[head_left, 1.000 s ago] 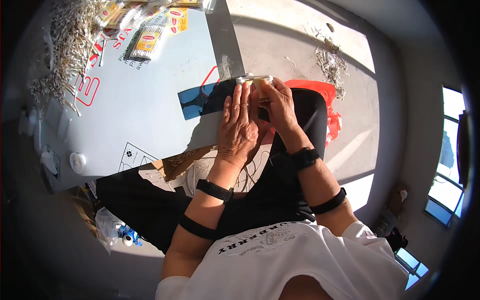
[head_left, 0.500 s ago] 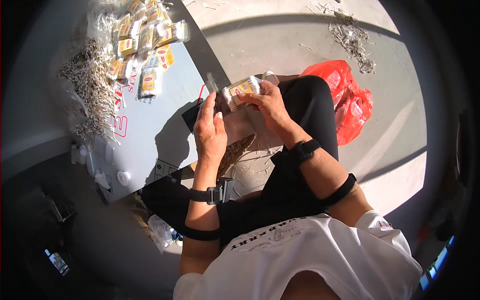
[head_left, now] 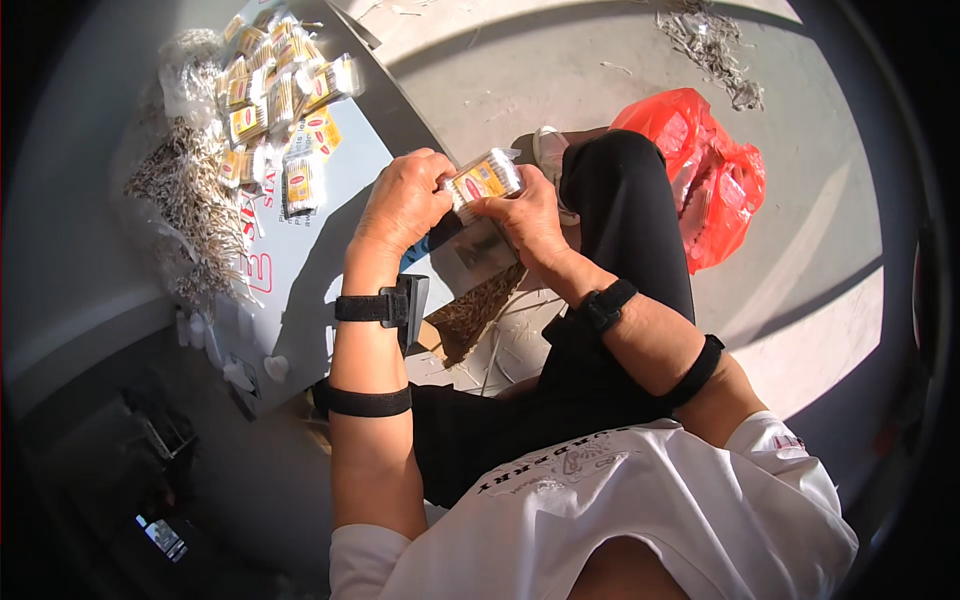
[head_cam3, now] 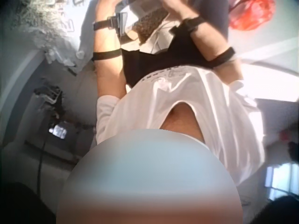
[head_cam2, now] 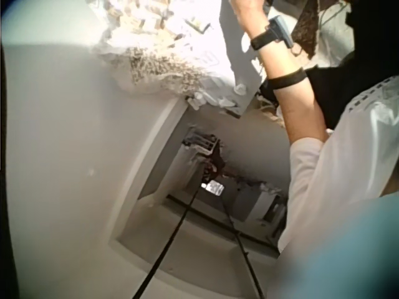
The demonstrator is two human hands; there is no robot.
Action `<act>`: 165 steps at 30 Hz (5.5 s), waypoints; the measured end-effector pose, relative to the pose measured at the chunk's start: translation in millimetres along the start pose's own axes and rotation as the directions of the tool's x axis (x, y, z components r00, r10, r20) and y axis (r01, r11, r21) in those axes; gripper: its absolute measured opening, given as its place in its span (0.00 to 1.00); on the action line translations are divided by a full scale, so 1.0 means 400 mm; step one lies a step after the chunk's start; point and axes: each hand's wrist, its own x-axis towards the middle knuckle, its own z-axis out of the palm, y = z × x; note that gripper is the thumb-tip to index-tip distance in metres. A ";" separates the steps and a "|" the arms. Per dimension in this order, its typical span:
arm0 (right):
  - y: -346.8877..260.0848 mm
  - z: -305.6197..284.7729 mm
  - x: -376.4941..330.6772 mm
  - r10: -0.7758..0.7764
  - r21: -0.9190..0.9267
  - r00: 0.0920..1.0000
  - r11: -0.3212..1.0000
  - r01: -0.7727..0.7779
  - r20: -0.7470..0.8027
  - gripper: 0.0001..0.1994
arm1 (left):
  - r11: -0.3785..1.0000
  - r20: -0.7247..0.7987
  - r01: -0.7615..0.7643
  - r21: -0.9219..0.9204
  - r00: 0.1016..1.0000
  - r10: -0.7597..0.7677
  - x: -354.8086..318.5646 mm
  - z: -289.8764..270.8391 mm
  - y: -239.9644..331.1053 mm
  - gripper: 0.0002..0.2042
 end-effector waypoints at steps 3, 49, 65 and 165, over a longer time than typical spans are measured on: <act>-0.011 0.012 -0.007 -0.051 -0.183 0.999 0.982 0.050 -0.003 0.21 | 0.998 0.056 0.007 0.060 0.998 -0.011 0.014 -0.001 -0.008 0.06; -0.047 -0.002 0.059 -0.202 -0.370 0.943 0.882 0.292 0.263 0.18 | 0.705 -0.483 0.162 -0.690 0.622 -0.616 -0.114 0.222 0.053 0.02; -0.075 0.008 0.038 -0.162 -0.350 0.957 0.905 0.241 0.240 0.17 | 0.339 -0.138 0.235 -0.911 0.601 -0.787 -0.089 0.150 0.053 0.06; -0.031 -0.022 0.070 -0.193 -0.351 0.944 0.893 0.282 0.267 0.19 | -0.056 0.113 0.115 -0.992 0.574 -0.811 -0.078 0.144 0.080 0.06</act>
